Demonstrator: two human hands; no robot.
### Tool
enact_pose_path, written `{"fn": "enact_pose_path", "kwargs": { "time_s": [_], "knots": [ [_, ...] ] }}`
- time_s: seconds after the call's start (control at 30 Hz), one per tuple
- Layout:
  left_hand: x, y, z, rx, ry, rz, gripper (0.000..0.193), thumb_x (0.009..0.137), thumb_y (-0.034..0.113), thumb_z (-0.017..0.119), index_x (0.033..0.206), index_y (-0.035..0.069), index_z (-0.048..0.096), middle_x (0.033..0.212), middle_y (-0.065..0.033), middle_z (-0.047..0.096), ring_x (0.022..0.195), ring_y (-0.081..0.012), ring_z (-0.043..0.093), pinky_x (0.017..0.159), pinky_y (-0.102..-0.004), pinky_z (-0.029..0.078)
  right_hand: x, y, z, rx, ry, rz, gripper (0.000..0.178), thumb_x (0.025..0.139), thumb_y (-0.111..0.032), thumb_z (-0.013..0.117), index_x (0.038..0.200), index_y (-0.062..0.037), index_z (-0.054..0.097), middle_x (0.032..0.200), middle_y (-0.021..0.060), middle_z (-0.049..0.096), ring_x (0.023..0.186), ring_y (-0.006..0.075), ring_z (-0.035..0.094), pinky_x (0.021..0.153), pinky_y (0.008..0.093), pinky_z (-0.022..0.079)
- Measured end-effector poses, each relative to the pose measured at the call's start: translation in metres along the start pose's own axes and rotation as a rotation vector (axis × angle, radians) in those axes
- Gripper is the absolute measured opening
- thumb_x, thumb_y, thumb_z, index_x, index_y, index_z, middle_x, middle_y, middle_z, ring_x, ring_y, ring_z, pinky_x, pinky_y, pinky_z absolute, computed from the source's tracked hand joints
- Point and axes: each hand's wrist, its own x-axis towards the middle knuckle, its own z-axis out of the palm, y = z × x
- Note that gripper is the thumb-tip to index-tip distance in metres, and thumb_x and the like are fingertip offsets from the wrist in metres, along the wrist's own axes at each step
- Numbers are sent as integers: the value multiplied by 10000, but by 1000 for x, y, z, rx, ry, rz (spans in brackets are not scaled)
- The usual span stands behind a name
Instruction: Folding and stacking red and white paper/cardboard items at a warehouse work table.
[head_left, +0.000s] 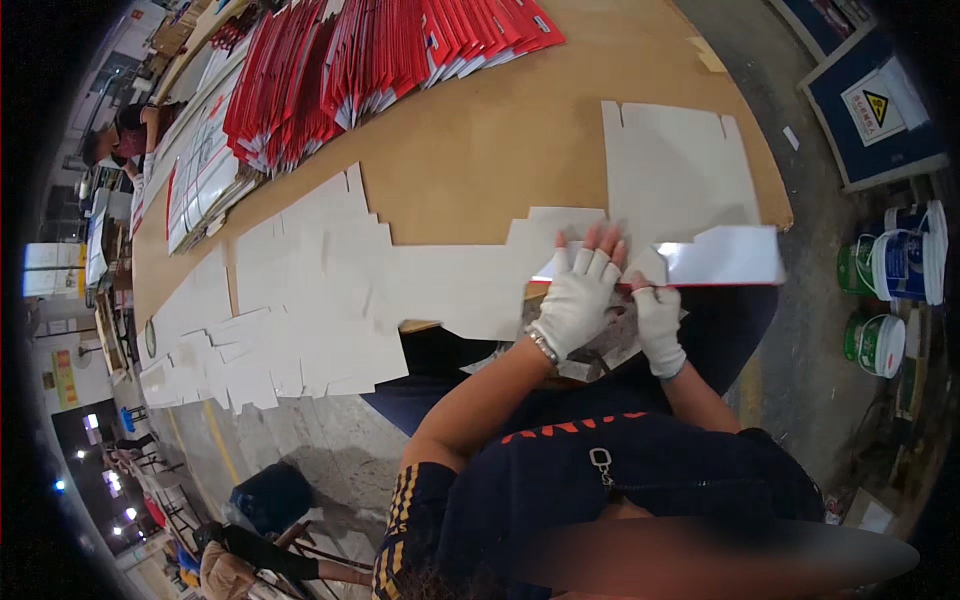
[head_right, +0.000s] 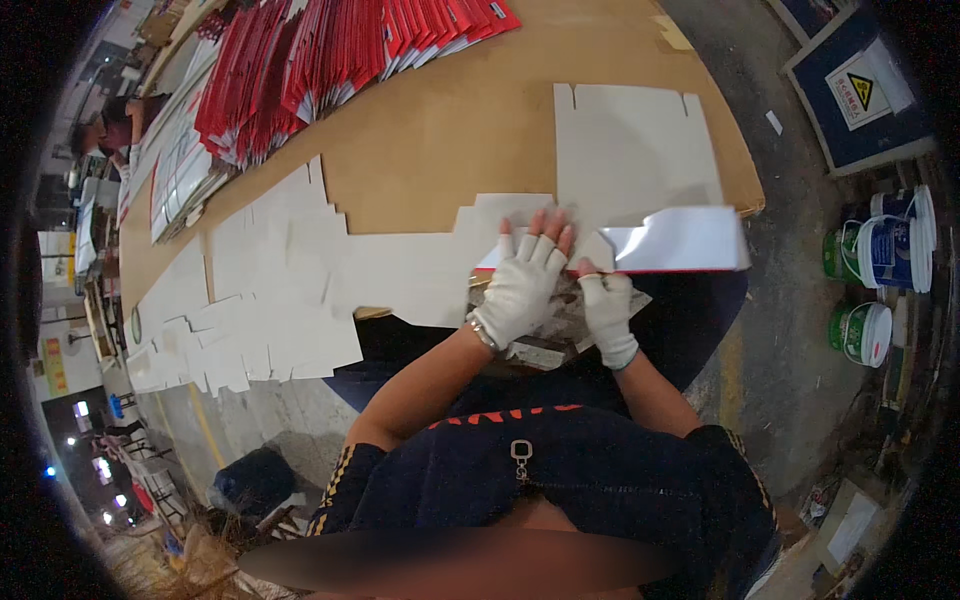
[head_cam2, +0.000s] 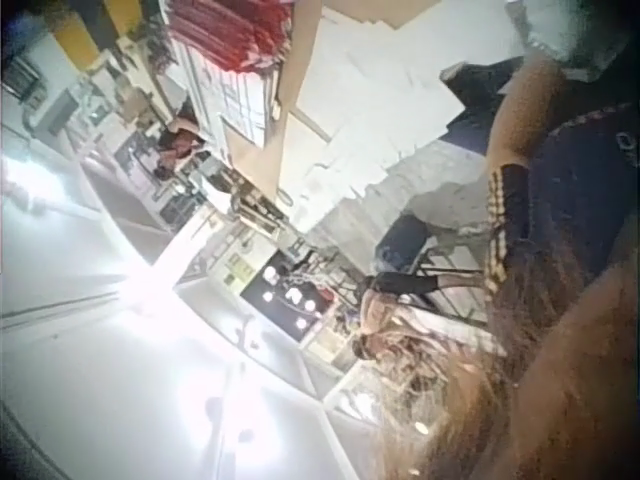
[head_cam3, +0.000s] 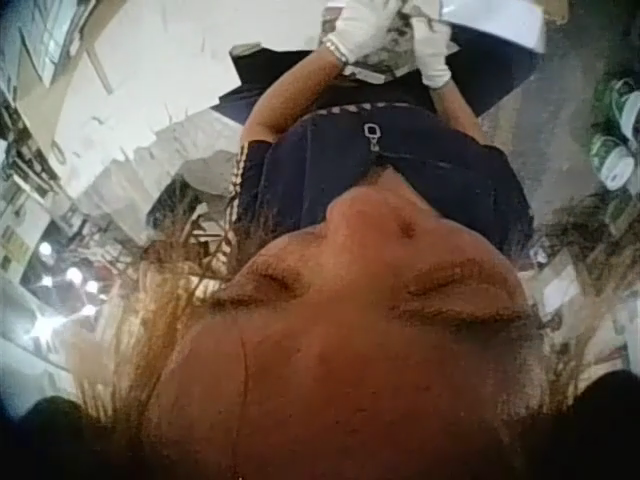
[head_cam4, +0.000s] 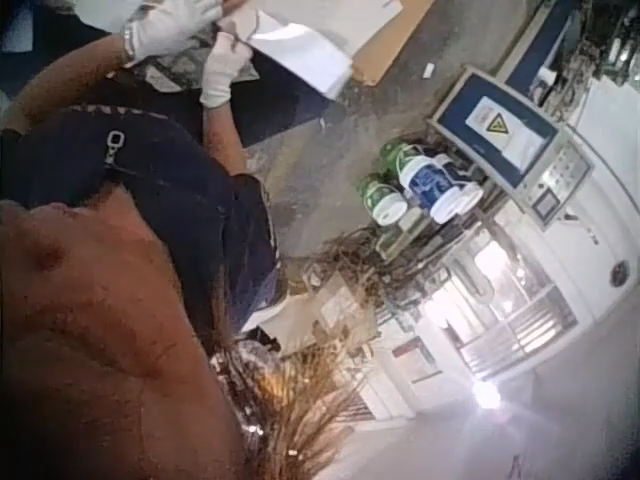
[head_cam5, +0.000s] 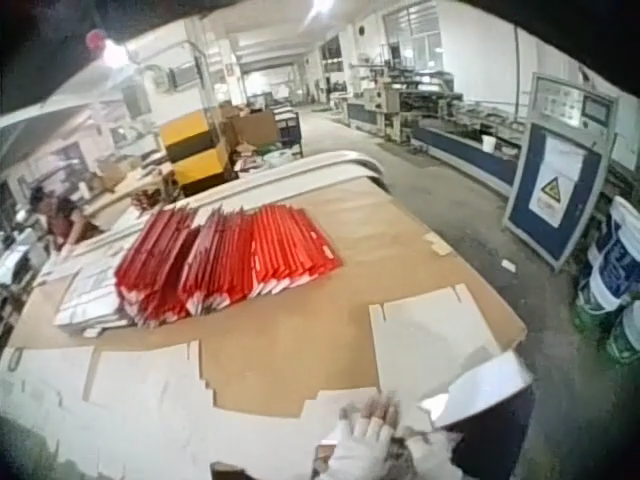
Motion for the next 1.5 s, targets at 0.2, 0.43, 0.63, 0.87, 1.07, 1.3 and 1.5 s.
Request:
{"fn": "enact_pose_path", "kwargs": {
  "time_s": [0.2,0.43,0.63,0.87,1.07,1.3,1.5],
  "knots": [
    [-12,3,-28,-323,-71,-41,922,687,434,721,1406,-2,343,1449,-161,362,1389,-323,262,1107,-587,167,25,-38,-17,-811,30,-841,342,867,-47,542,1196,45,555,1132,237,586,1028,402,571,882,444,455],
    [-92,-29,-47,-148,-117,-73,775,728,268,639,1383,-26,349,1463,-188,326,1391,-328,267,1142,-482,175,81,-49,-31,-1283,-263,-1043,420,874,-82,465,1286,-37,537,1377,124,488,1300,294,434,1084,444,315],
    [-157,-101,-58,-406,250,-286,357,669,-6,610,1021,32,660,1035,-111,613,1047,-322,560,890,-398,477,98,-52,-32,-1263,-366,-1010,475,834,31,435,1300,-4,516,1363,138,498,1276,300,458,1069,396,348],
    [-119,-104,-41,-812,326,-732,200,685,30,667,878,70,702,844,-92,610,846,-279,587,711,-363,498,93,-58,-41,-976,-278,-821,626,776,38,447,1397,-12,389,1384,159,460,1267,336,444,1061,403,347],
    [-91,-97,-33,-150,36,-592,370,720,204,698,1064,79,642,1140,-103,568,1088,-289,542,850,-387,458,77,-59,-39,-1319,-436,-877,704,703,-45,556,1391,-54,411,1451,145,380,1338,359,349,1100,472,249],
    [-104,-82,-68,-176,-67,-359,1052,629,555,722,1417,-7,310,1516,-179,240,1426,-364,150,1106,-618,91,48,-59,34,-1350,-825,-970,564,797,-320,631,1323,-163,508,1430,60,429,1358,301,321,1107,566,177],
    [-172,-111,-76,86,-113,-437,845,644,188,740,1400,74,379,1381,-103,461,1377,-326,294,1113,-599,162,39,-60,28,-1369,-810,-952,593,800,-336,627,1340,-129,497,1445,85,412,1366,317,309,1106,582,155]
  ]
}}
